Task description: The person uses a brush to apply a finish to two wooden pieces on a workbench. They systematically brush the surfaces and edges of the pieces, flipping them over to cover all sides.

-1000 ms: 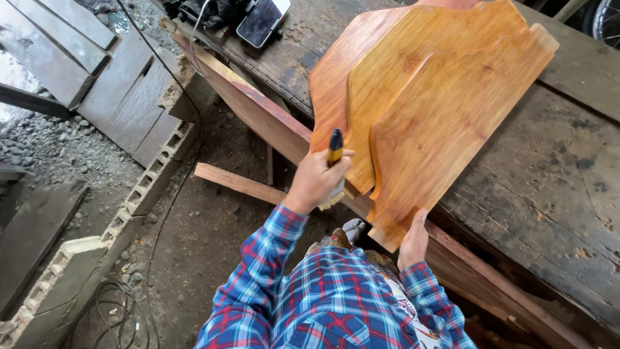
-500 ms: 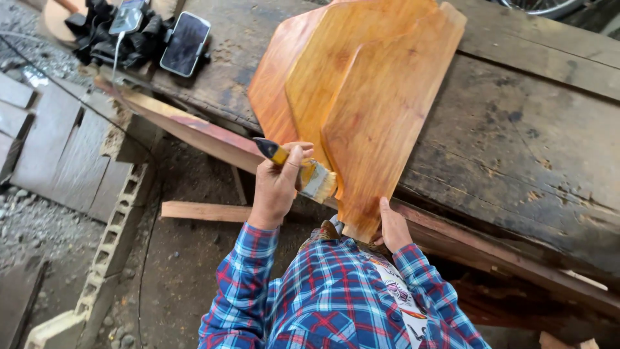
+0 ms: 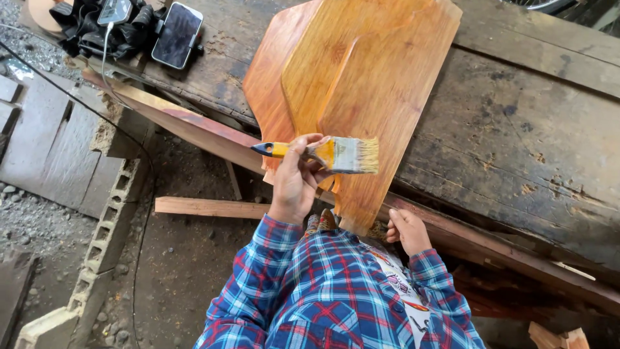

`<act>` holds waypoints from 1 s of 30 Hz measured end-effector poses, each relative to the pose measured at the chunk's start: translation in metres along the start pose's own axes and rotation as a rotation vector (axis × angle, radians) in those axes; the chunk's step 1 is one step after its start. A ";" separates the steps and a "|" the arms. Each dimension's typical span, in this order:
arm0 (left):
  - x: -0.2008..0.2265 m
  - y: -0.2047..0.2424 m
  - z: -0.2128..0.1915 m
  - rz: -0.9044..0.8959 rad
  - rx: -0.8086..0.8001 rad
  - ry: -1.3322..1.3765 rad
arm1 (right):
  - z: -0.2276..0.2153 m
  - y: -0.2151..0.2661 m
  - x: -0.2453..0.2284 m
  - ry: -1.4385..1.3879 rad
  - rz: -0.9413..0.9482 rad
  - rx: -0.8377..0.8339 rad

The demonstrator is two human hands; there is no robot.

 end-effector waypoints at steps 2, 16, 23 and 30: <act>-0.015 0.002 -0.007 -0.003 0.016 0.005 | 0.000 0.006 -0.004 -0.007 -0.030 -0.049; -0.107 0.031 -0.014 -0.198 0.214 0.404 | -0.031 0.049 -0.056 0.305 -0.264 -0.136; -0.143 0.076 0.015 -0.193 0.267 0.464 | -0.071 0.035 -0.027 0.277 -0.307 -0.226; -0.162 0.084 0.025 -0.270 0.299 0.494 | -0.080 0.048 -0.052 0.457 -0.526 -0.261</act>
Point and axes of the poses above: each hand's wrist, its own y-axis away from the middle knuckle, its own z-axis out of the palm, x = y × z, the point moved 3 cm from there along -y, towards the middle knuckle, and after that the axes turned 7 degrees about z, right-handed, at the moved point
